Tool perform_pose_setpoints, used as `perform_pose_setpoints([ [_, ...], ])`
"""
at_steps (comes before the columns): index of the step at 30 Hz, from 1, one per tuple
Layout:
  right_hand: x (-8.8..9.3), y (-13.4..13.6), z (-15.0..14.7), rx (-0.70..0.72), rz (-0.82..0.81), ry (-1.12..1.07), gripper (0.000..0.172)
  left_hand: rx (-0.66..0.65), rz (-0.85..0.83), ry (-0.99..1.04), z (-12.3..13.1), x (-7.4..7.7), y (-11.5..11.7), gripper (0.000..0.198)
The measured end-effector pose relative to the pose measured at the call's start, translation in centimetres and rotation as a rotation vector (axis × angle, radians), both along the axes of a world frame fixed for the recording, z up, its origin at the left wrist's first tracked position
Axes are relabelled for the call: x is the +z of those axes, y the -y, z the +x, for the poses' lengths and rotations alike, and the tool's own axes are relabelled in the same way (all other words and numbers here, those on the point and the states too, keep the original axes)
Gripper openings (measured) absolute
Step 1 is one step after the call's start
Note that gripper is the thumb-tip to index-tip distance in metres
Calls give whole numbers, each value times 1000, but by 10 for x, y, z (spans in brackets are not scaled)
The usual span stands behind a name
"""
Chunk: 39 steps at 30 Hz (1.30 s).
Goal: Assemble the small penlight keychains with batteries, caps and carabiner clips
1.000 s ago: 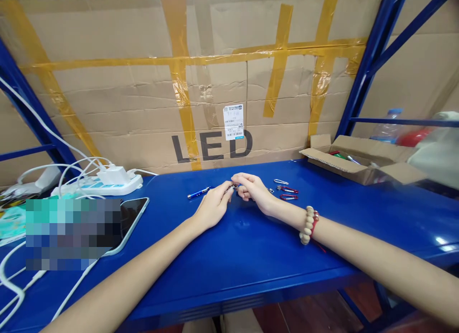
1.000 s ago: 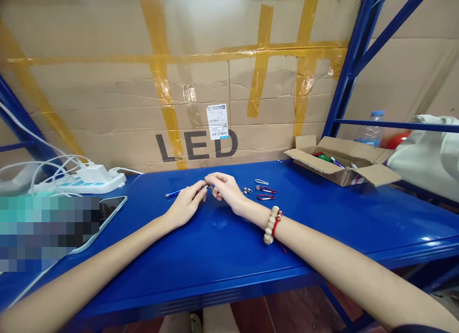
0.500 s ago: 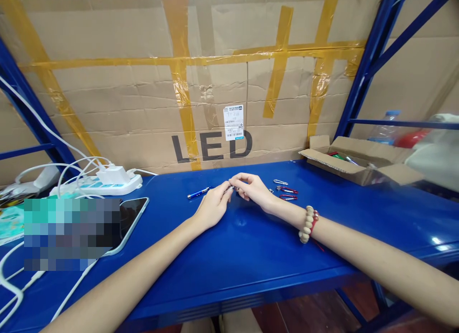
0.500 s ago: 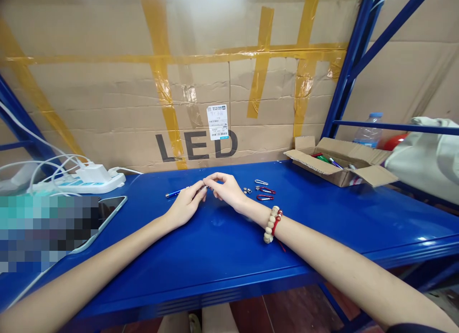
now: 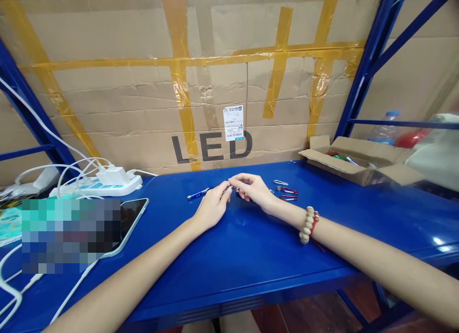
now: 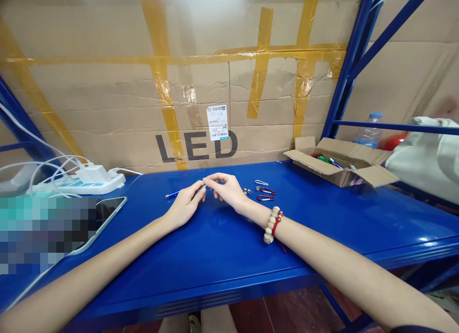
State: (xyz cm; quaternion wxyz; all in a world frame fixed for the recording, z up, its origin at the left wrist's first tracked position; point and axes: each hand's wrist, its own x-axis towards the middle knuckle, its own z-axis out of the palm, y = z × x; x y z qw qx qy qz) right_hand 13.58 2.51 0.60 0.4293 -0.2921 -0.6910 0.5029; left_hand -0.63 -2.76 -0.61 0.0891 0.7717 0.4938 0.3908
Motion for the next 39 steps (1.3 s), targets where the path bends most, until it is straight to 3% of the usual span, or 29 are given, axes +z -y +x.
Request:
perform_pose_setpoints([
  [14,2,5,0,7,-271,-80,49,34,-39,-16,0,-1,2,24],
  [33,0,3,-1,-58,-178,71,62,73,-49,-47,-1,-1,5,22],
  [39,-5,-2,0,-17,-135,93,60,89,-63,-73,-1,0,5,22],
])
